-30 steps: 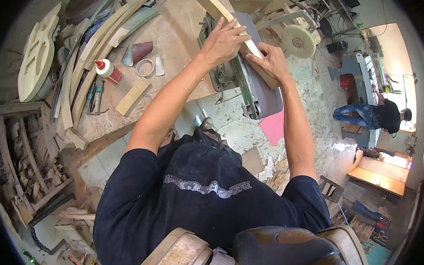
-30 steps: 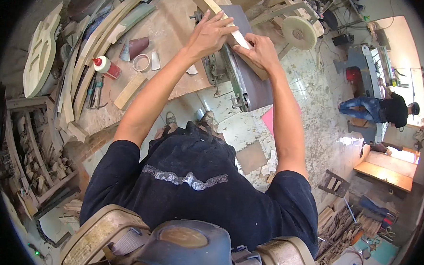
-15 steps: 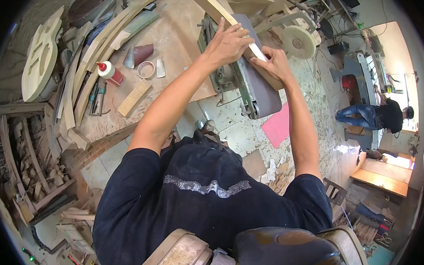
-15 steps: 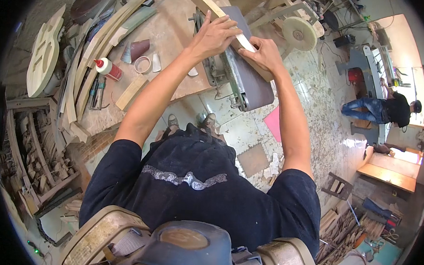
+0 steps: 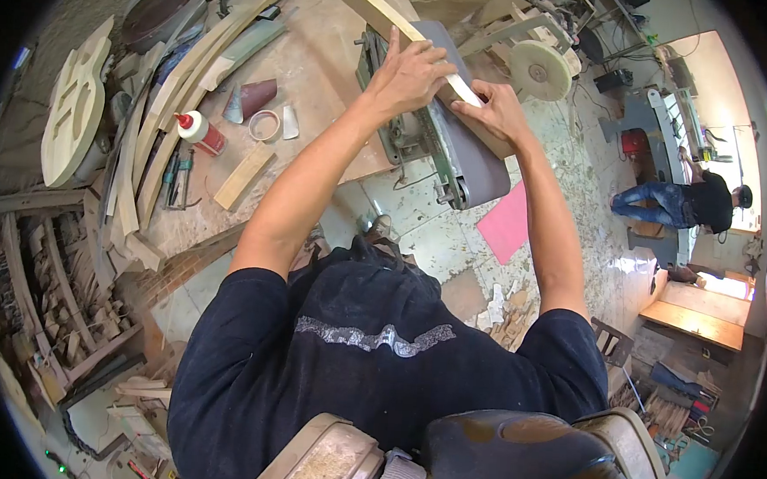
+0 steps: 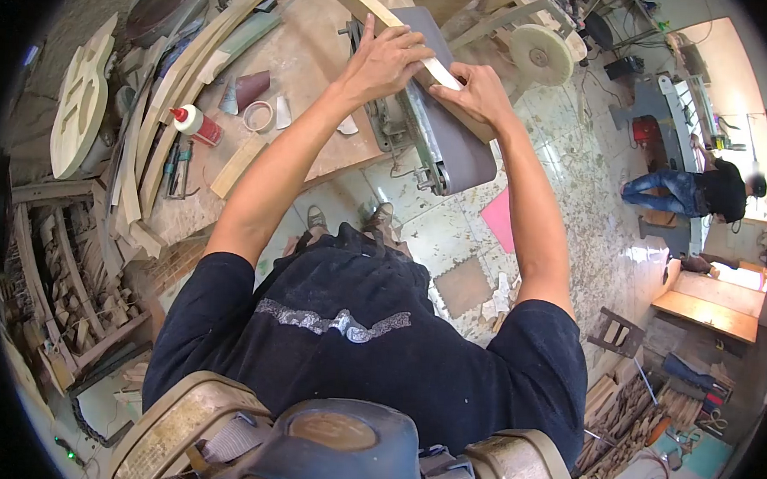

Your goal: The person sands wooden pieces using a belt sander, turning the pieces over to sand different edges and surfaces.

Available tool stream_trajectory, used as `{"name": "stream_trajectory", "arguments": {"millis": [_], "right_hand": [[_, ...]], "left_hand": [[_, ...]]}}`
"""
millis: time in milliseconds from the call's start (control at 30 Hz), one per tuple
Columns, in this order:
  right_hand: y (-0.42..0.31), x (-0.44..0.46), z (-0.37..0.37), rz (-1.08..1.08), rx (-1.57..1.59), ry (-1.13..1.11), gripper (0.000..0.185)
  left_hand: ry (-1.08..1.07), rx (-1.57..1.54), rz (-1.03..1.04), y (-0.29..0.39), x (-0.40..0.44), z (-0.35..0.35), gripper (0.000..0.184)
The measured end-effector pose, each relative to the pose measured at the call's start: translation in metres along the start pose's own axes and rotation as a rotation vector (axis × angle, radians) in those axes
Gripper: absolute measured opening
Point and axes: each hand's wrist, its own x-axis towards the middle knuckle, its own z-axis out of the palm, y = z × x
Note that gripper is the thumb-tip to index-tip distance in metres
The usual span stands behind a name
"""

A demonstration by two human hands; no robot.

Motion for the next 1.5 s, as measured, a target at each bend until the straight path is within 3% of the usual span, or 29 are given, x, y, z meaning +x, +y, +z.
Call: {"name": "stream_trajectory", "arguments": {"millis": [500,1500], "right_hand": [[-0.012,0.002,0.003,-0.022,0.046,-0.011,0.052],[-0.014,0.002,0.003,-0.009,0.071,-0.035,0.052]], "left_hand": [[-0.094,0.03,0.004,-0.007,-0.004,-0.019,0.026],[-0.07,0.005,-0.008,-0.008,-0.005,-0.017,0.025]]}}
